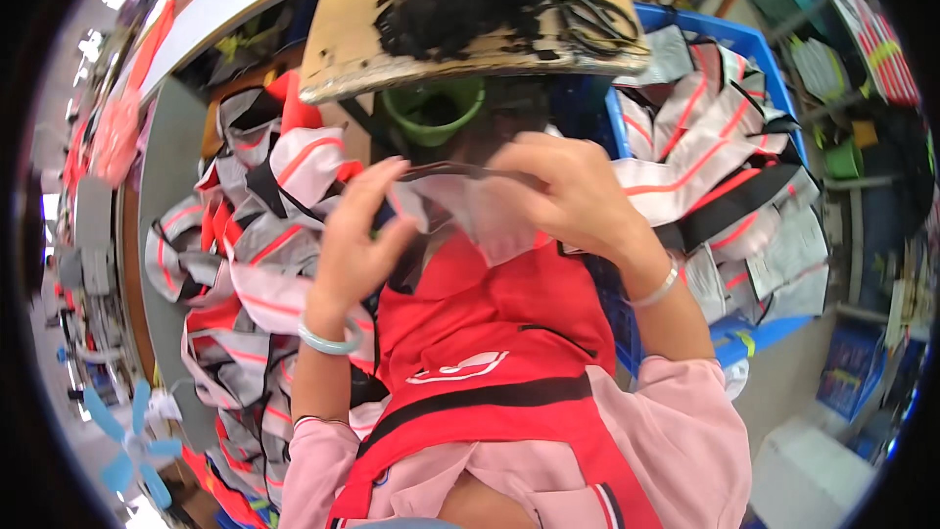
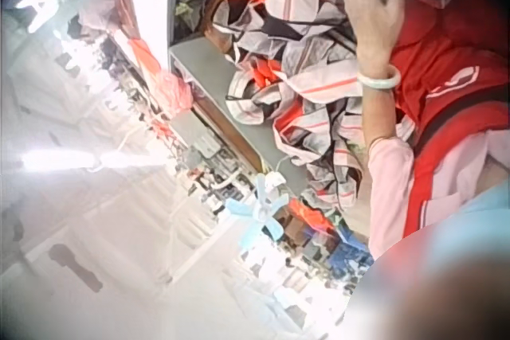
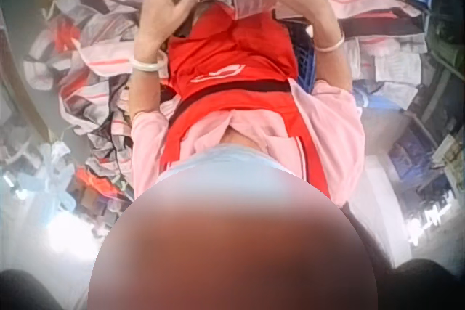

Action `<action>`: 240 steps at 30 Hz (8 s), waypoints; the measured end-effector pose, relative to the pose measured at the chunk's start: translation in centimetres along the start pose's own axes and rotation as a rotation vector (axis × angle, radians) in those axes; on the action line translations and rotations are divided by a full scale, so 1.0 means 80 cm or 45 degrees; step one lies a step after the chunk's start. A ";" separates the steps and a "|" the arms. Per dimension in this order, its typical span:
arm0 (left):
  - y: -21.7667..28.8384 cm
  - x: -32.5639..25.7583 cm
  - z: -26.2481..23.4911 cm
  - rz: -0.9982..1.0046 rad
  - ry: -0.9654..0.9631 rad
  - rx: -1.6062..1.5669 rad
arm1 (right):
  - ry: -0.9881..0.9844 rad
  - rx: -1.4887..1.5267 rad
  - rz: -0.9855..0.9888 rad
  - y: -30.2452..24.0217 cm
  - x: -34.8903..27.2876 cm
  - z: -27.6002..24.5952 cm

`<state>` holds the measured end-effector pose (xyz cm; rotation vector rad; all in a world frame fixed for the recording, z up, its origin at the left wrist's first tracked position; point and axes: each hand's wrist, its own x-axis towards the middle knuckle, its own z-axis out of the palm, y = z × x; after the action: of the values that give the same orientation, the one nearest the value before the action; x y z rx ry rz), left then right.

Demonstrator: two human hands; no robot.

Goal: Assembling and sewing components of safety life vests in a factory setting.

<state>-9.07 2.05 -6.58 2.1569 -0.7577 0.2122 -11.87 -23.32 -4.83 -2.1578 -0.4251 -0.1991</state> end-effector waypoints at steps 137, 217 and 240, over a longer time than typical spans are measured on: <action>-0.013 0.141 0.018 -0.371 -0.572 -0.845 | -0.452 -0.845 -0.401 -0.010 0.089 -0.012; -0.002 0.004 0.101 -0.069 0.046 -0.092 | -0.036 -0.670 -0.133 -0.001 0.079 -0.069; -0.012 0.223 -0.071 -0.866 0.079 -1.031 | -0.128 -0.033 0.231 0.061 0.186 -0.102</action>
<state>6.46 -1.15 3.47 1.4935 -0.0050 -0.3338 3.83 -29.19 0.60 -2.2236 -0.2826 0.0057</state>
